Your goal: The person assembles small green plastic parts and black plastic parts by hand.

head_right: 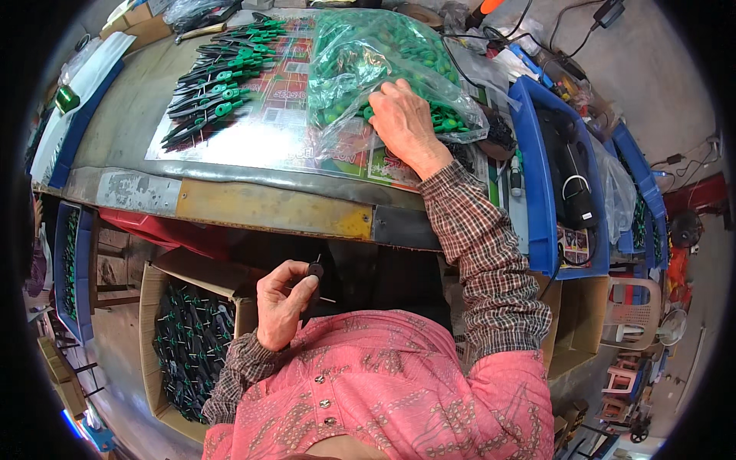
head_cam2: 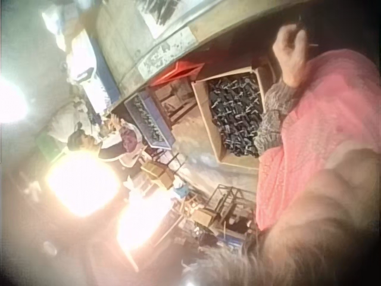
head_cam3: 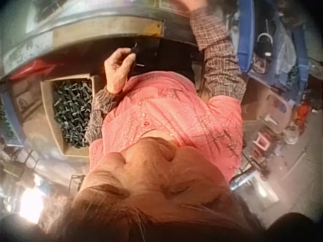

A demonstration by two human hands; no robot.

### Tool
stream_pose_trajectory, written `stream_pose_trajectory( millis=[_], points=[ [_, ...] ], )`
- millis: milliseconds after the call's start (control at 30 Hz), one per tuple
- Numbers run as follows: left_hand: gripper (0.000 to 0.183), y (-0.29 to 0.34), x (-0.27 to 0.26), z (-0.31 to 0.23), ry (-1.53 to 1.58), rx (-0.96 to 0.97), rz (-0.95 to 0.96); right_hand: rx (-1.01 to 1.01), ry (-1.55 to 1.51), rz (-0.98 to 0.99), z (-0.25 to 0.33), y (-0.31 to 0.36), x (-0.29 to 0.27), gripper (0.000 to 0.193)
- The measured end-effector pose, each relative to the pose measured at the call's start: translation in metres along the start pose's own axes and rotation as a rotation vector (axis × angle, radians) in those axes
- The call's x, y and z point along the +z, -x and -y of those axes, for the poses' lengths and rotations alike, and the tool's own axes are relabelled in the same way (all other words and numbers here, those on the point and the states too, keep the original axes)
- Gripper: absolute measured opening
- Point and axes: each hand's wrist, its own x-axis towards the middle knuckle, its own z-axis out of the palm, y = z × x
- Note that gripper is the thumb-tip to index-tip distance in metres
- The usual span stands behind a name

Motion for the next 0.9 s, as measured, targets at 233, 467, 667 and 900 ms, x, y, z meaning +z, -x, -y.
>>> stream_pose_trajectory(
  millis=[233, 467, 667, 900],
  points=[
    [0.01, 0.005, 0.002, -0.003, -0.018, 0.01, 0.01, -0.011, -0.034, 0.002, 0.001, 0.012, -0.023, 0.016],
    [0.009, 0.009, 0.004, -0.014, -0.007, -0.043, 0.007, 0.084, -0.618, 0.011, 0.048, 0.049, -0.074, 0.022],
    [0.01, 0.015, 0.007, -0.02, 0.074, -0.107, 0.077, 0.094, -1.048, 0.181, 0.085, 0.102, -0.089, 0.021],
    [0.011, 0.022, 0.009, -0.021, 0.121, -0.159, 0.121, 0.116, -1.19, 0.232, 0.097, 0.127, -0.081, 0.027]
  ],
)
